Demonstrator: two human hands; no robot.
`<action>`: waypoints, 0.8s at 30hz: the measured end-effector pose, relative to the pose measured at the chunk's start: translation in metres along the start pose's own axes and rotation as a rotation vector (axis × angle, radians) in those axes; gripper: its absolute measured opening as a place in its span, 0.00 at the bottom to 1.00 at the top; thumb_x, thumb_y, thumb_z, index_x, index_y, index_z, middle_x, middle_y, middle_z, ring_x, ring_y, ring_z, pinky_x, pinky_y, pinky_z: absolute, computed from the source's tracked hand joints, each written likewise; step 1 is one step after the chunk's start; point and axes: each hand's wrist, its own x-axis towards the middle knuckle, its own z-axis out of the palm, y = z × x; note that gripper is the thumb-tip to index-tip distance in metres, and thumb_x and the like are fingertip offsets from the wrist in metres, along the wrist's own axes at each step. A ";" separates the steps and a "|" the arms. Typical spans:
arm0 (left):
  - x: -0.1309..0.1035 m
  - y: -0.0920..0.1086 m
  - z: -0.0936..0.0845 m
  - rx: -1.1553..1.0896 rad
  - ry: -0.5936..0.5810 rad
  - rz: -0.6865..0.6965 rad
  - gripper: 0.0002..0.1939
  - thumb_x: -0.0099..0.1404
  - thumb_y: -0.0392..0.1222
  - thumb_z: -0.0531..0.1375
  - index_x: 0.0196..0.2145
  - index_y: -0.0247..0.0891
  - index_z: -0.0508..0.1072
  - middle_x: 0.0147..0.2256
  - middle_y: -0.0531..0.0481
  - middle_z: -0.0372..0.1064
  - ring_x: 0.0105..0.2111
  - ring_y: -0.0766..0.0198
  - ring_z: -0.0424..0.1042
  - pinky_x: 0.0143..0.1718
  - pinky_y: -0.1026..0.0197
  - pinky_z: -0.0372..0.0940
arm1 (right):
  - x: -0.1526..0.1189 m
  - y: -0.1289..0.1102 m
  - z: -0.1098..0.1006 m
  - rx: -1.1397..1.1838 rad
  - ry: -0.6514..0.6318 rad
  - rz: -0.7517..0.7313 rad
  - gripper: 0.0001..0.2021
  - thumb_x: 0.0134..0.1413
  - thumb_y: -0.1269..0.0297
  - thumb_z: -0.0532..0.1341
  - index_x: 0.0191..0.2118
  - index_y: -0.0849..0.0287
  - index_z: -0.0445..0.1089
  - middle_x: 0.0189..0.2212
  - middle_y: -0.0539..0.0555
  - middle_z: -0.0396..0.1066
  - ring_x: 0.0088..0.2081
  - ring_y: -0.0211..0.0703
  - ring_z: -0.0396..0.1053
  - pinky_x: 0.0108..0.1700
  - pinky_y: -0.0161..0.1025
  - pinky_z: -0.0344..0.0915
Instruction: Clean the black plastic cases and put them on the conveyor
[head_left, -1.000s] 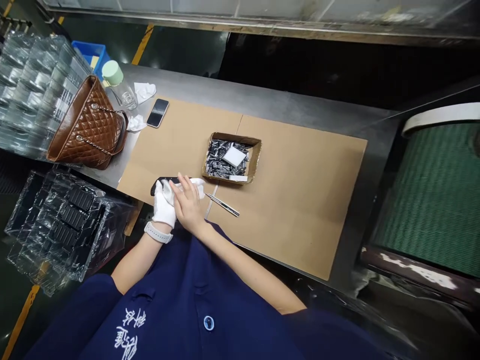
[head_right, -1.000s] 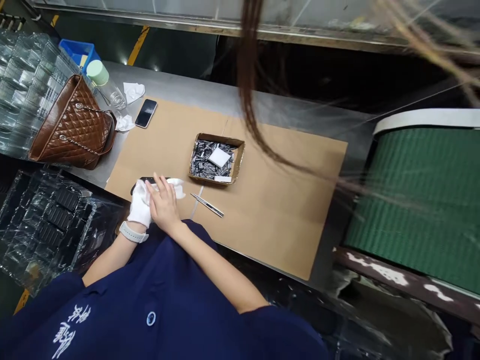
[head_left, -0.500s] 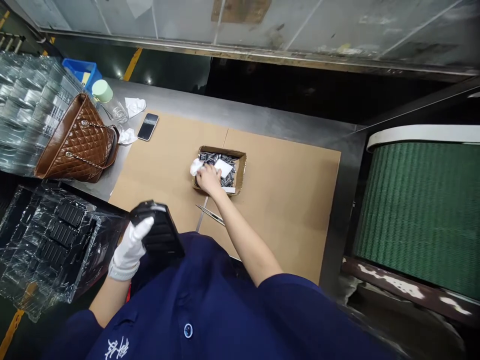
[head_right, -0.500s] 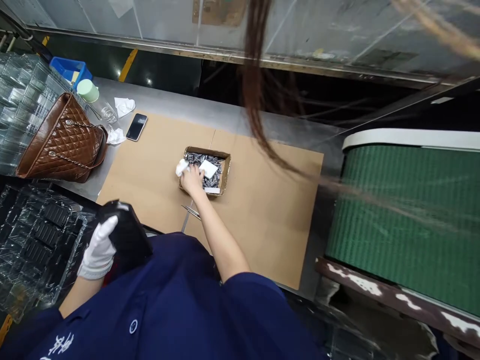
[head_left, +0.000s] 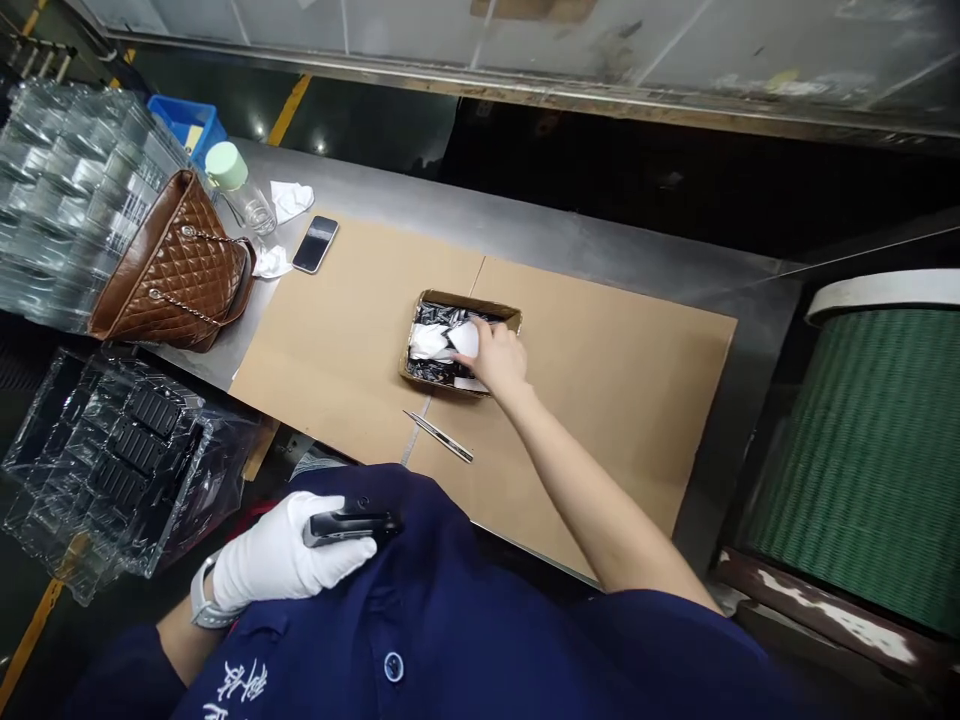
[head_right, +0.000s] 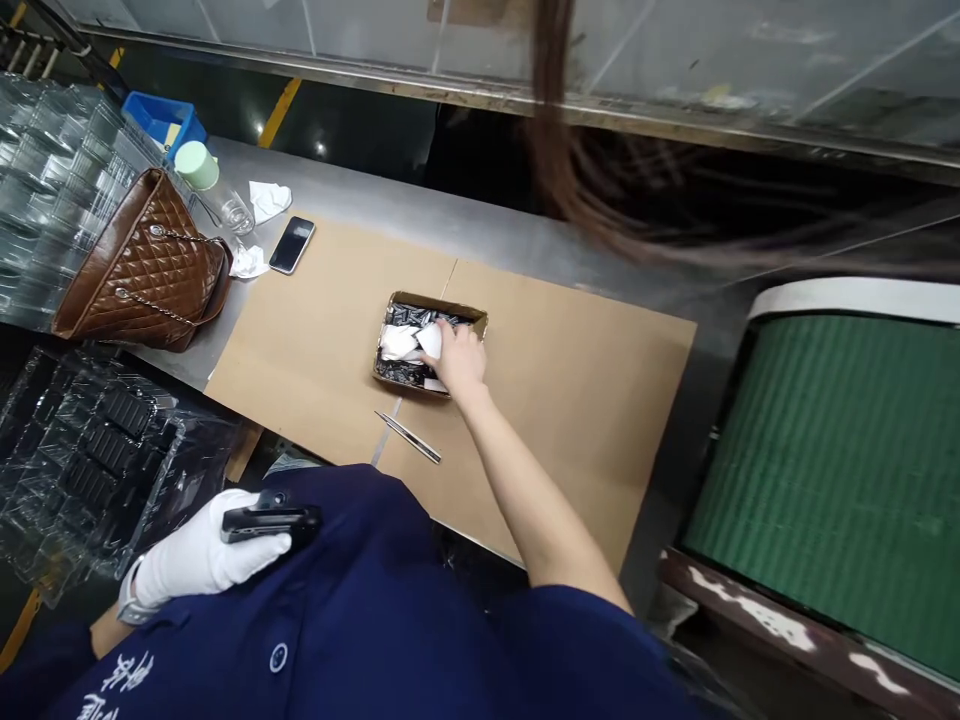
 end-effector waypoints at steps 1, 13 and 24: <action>0.000 0.003 0.000 0.000 -0.013 -0.001 0.11 0.60 0.44 0.58 0.25 0.35 0.67 0.20 0.56 0.59 0.21 0.71 0.55 0.22 0.66 0.56 | -0.005 -0.001 -0.008 0.017 0.000 0.017 0.33 0.47 0.59 0.64 0.57 0.67 0.58 0.51 0.73 0.61 0.53 0.65 0.57 0.52 0.56 0.55; -0.003 -0.002 0.001 0.125 -0.056 0.087 0.10 0.59 0.44 0.58 0.30 0.33 0.73 0.27 0.49 0.72 0.25 0.66 0.67 0.28 0.65 0.64 | -0.196 -0.090 -0.109 0.962 -0.191 -1.059 0.17 0.46 0.65 0.66 0.45 0.48 0.72 0.47 0.58 0.68 0.46 0.46 0.71 0.44 0.42 0.70; -0.011 -0.005 0.002 0.204 -0.157 0.038 0.06 0.56 0.40 0.60 0.27 0.34 0.72 0.24 0.54 0.68 0.26 0.67 0.65 0.30 0.66 0.62 | -0.203 -0.112 -0.116 0.736 -0.042 -1.265 0.11 0.57 0.60 0.59 0.43 0.59 0.72 0.46 0.61 0.62 0.48 0.45 0.65 0.46 0.40 0.69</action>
